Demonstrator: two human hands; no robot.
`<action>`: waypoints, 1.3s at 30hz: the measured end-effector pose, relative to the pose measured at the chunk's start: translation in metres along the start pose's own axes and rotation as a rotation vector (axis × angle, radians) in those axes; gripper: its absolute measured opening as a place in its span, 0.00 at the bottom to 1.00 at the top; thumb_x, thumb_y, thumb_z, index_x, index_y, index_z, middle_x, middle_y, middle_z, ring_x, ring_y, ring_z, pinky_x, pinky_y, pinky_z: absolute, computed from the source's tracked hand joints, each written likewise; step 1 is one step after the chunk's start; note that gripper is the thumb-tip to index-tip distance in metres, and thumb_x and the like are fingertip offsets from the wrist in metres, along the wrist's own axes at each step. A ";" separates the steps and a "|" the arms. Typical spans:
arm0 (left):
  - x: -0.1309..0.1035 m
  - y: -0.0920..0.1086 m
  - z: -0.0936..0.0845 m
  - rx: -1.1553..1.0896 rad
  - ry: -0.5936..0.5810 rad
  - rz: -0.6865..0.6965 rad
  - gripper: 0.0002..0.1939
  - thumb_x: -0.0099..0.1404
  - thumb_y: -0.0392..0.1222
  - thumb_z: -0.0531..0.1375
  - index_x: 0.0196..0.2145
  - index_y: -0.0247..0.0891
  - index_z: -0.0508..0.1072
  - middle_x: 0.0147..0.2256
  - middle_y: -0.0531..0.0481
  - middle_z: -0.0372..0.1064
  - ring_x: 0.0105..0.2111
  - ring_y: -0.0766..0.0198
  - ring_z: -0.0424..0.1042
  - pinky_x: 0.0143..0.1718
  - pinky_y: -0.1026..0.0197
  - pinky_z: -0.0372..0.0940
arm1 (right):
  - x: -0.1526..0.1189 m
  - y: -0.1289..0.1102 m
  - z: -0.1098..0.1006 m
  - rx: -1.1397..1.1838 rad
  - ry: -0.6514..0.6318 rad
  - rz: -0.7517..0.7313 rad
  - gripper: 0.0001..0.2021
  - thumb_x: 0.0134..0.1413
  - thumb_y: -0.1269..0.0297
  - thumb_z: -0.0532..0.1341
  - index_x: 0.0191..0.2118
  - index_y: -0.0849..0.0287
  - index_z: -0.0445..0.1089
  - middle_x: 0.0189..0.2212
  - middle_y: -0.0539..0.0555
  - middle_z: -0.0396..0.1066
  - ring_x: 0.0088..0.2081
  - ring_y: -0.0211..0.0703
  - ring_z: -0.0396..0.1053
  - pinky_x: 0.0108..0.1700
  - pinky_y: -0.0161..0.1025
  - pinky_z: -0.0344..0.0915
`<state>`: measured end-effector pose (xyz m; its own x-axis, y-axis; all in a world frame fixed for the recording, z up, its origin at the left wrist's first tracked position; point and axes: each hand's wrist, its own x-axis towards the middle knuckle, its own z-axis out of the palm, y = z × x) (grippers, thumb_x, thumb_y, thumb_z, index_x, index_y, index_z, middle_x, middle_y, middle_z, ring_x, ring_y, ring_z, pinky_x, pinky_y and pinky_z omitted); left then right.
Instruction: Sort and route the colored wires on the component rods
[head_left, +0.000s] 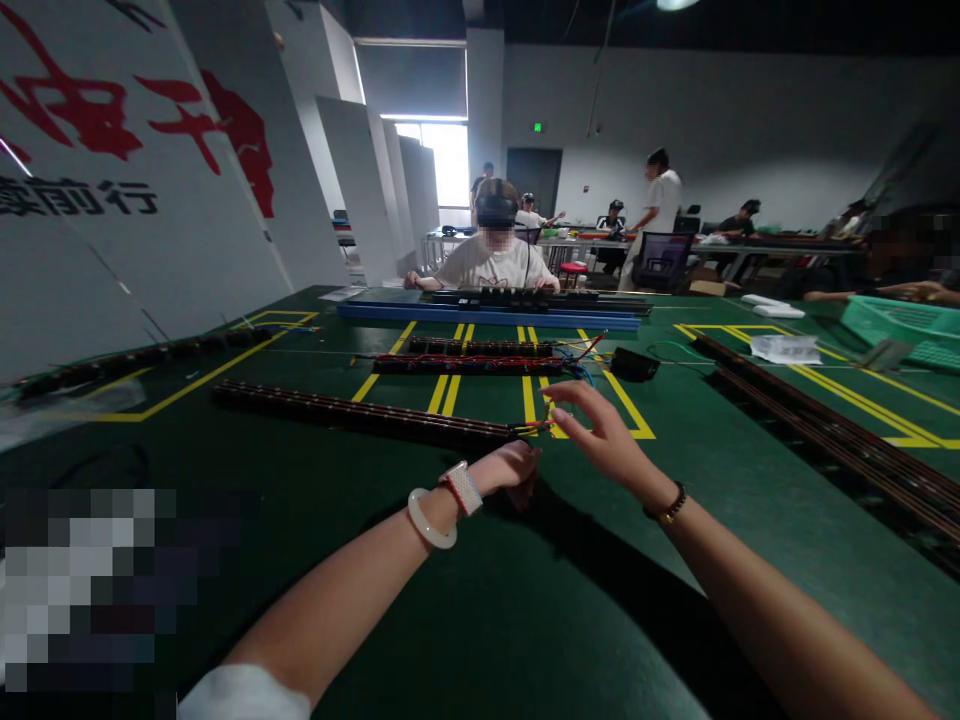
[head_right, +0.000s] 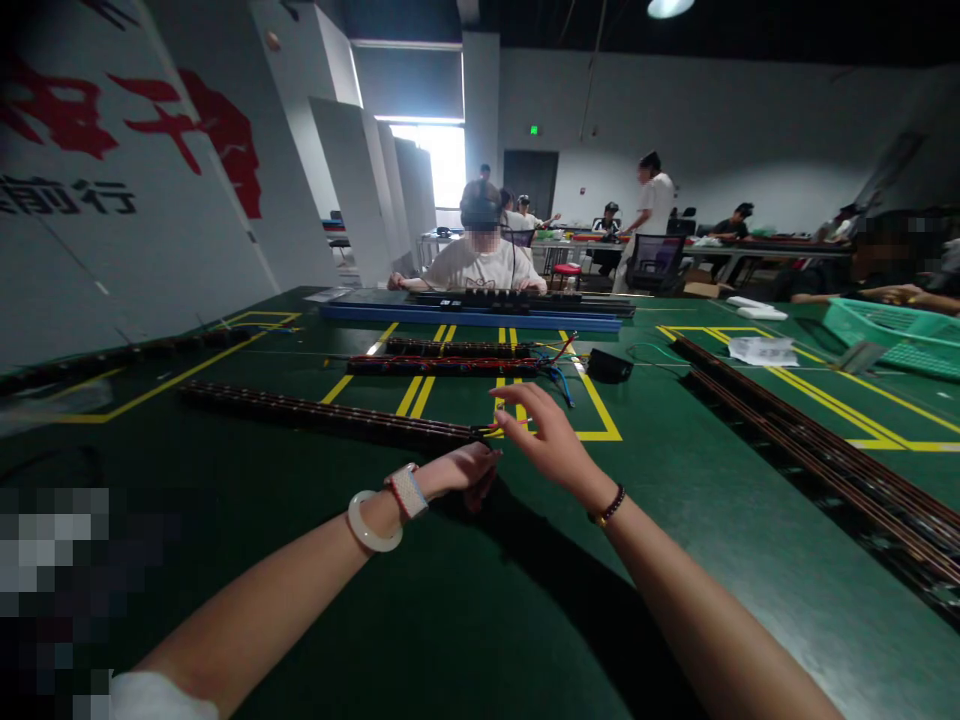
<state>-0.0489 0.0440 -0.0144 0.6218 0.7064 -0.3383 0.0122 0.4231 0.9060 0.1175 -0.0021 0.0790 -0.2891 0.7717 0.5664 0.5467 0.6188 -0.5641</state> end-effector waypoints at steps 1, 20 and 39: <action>-0.002 0.001 0.002 0.025 -0.021 -0.028 0.15 0.64 0.46 0.55 0.27 0.32 0.70 0.16 0.47 0.66 0.18 0.60 0.68 0.28 0.57 0.67 | -0.001 -0.009 0.003 -0.064 -0.055 -0.053 0.16 0.62 0.54 0.55 0.50 0.55 0.68 0.49 0.57 0.68 0.51 0.46 0.65 0.53 0.45 0.62; -0.012 0.008 0.026 -0.172 -0.059 0.000 0.12 0.68 0.35 0.47 0.37 0.27 0.68 0.35 0.35 0.74 0.35 0.60 0.76 0.51 0.49 0.64 | -0.002 0.084 -0.005 -0.008 -0.089 0.303 0.21 0.53 0.62 0.63 0.53 0.57 0.67 0.53 0.58 0.68 0.54 0.47 0.66 0.56 0.46 0.62; -0.007 0.002 0.028 -0.332 -0.082 0.034 0.13 0.66 0.34 0.50 0.43 0.24 0.69 0.43 0.33 0.72 0.42 0.59 0.74 0.56 0.51 0.61 | -0.008 0.081 -0.004 -0.228 -0.461 0.319 0.12 0.52 0.59 0.62 0.38 0.63 0.71 0.33 0.54 0.72 0.31 0.38 0.66 0.33 0.33 0.60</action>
<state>-0.0315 0.0246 -0.0031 0.6789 0.6807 -0.2754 -0.2567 0.5714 0.7795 0.1669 0.0411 0.0315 -0.3661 0.9296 0.0425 0.8023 0.3384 -0.4917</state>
